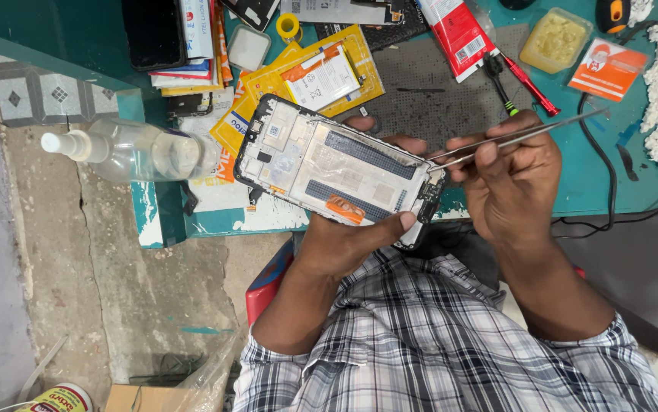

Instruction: The person repairs a disassembled smartphone at a cluttered workbench. They handle the exposed motherboard and small components, pry at the phone frame with a metal tool, pick at parts with tweezers, spray liquid onto the assembly, and use a screwdriver on the device.

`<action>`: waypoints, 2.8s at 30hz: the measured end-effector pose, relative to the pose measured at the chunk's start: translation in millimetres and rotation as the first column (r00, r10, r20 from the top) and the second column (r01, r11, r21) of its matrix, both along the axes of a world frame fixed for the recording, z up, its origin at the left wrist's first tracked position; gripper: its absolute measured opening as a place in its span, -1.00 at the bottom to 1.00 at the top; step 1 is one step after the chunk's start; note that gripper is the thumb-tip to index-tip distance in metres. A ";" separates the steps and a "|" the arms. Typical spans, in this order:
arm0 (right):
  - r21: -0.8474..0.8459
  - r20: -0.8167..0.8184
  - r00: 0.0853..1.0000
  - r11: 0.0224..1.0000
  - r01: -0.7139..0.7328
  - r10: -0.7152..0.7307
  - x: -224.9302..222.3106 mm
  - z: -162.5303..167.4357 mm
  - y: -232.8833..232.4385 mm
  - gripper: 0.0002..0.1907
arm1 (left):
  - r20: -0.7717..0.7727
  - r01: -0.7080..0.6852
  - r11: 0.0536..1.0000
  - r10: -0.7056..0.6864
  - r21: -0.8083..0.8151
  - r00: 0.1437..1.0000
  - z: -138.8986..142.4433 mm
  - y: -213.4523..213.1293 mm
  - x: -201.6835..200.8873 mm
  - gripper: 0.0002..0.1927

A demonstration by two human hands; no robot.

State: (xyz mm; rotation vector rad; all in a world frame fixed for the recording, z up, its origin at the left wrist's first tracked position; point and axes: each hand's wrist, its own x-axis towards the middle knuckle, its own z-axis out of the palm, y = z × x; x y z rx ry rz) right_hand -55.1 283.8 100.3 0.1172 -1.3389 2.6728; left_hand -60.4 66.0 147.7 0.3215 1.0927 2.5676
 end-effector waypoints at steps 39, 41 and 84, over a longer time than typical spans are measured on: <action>-0.046 0.133 0.977 0.983 0.176 -0.169 34.7 20.4 -5.6 -0.78 | -0.176 -0.299 0.950 0.282 -0.084 0.943 0.0 2.9 7.9 -0.20; 0.152 -0.033 0.980 0.968 0.200 -0.197 46.7 22.2 -13.3 -0.74 | -0.175 -0.355 0.929 0.334 -0.106 0.926 -1.9 5.3 11.4 -0.16; 0.758 -0.602 0.769 0.458 0.465 0.216 38.2 35.7 -20.0 -0.48 | -0.436 -0.479 0.868 0.383 -0.131 0.814 -23.6 2.6 23.9 0.31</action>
